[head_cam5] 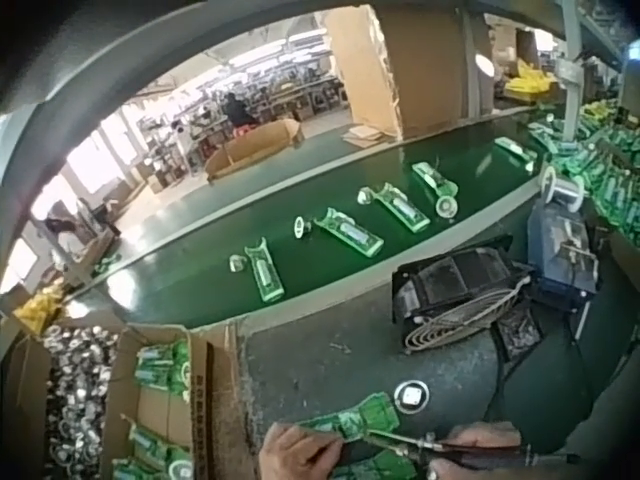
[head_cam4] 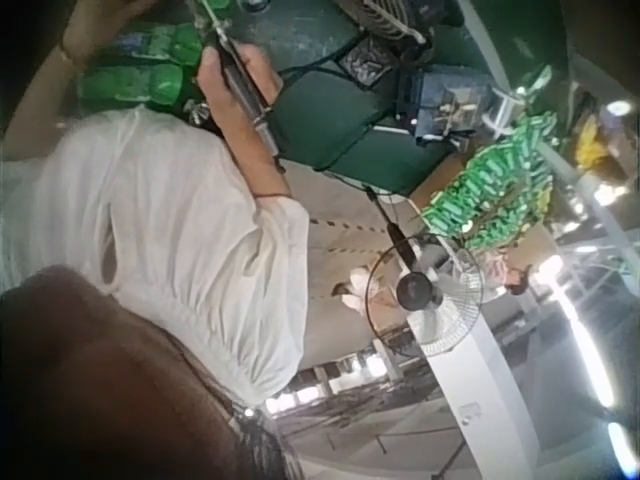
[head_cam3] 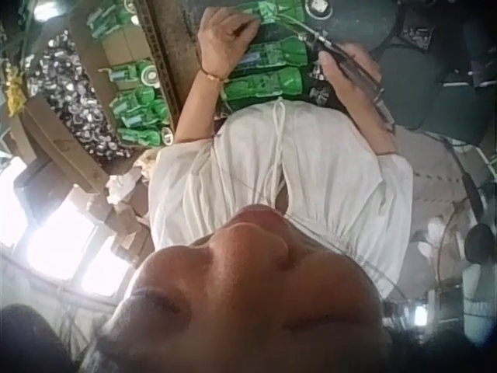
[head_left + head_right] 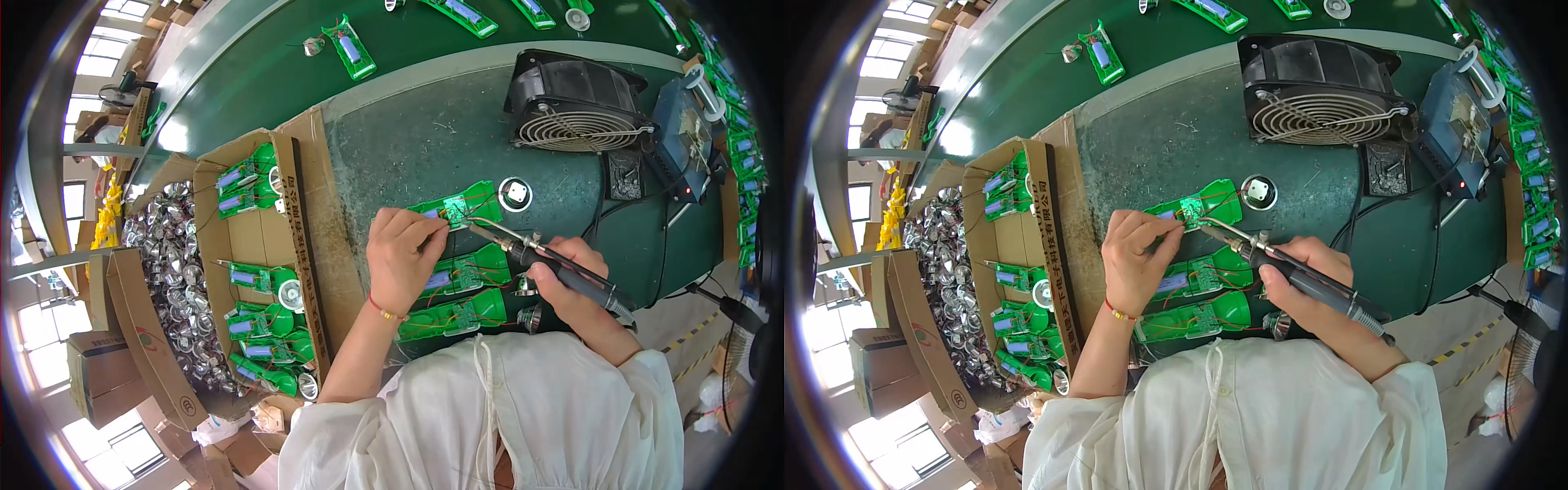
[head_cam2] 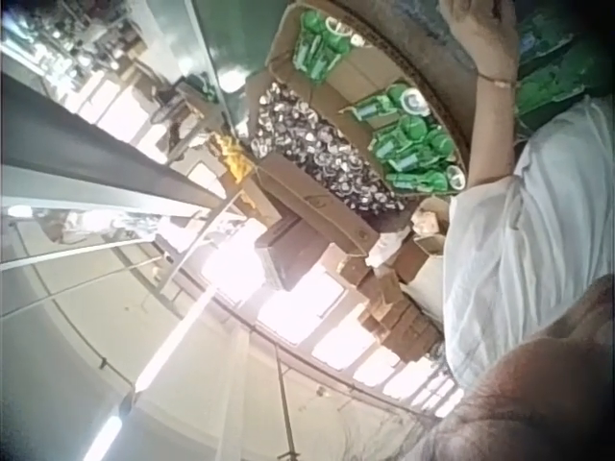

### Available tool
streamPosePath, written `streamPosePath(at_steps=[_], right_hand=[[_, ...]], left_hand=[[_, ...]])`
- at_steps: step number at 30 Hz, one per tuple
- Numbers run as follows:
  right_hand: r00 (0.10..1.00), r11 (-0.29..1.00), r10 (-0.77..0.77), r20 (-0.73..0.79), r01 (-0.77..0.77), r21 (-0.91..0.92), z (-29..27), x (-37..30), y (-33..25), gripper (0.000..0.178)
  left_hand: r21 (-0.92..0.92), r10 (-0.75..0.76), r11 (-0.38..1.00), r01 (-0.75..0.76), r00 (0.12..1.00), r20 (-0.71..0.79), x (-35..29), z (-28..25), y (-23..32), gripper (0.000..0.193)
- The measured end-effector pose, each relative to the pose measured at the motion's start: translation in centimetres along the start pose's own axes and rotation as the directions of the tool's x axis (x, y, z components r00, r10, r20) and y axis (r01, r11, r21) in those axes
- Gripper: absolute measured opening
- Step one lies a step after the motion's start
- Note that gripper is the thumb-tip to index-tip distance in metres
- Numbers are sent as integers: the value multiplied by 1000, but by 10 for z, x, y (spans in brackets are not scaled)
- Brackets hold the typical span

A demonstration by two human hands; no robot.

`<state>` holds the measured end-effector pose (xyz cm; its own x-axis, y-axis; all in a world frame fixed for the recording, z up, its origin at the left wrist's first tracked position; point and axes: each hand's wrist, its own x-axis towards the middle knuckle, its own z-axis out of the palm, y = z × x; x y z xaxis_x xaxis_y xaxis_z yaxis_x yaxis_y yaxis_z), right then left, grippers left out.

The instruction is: Soldering wires and electronic components into green flashlight casings on a production line.

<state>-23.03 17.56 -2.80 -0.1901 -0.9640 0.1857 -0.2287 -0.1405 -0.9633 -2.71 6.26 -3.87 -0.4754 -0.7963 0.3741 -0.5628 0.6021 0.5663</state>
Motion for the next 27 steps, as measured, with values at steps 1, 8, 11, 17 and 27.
streamPosePath(at_steps=[1, 8, 11, 17, 27], right_hand=[[998, 998, 59, -5, -59, 26, 2, -1, -2, 18], [993, 992, 107, -54, -110, -59, 3, -2, -3, 19], [986, 987, 161, -46, -161, -4, 4, -3, 0, 19], [986, 987, 158, -50, -158, 0, 7, -2, 1, 18], [975, 975, 221, -36, -219, 46, 9, 3, -6, 14]], left_hand=[[-2, -1, 1000, 1, 1000, -2, 1, 1, 0, 12], [20, -4, 1000, 5, 998, -57, -5, 5, 0, 10], [34, 21, 999, -19, 998, -67, -5, 5, 2, 11], [44, 44, 998, -41, 997, -67, -5, 5, 0, 11], [28, 33, 999, -32, 999, -39, -6, 3, -1, 10]])
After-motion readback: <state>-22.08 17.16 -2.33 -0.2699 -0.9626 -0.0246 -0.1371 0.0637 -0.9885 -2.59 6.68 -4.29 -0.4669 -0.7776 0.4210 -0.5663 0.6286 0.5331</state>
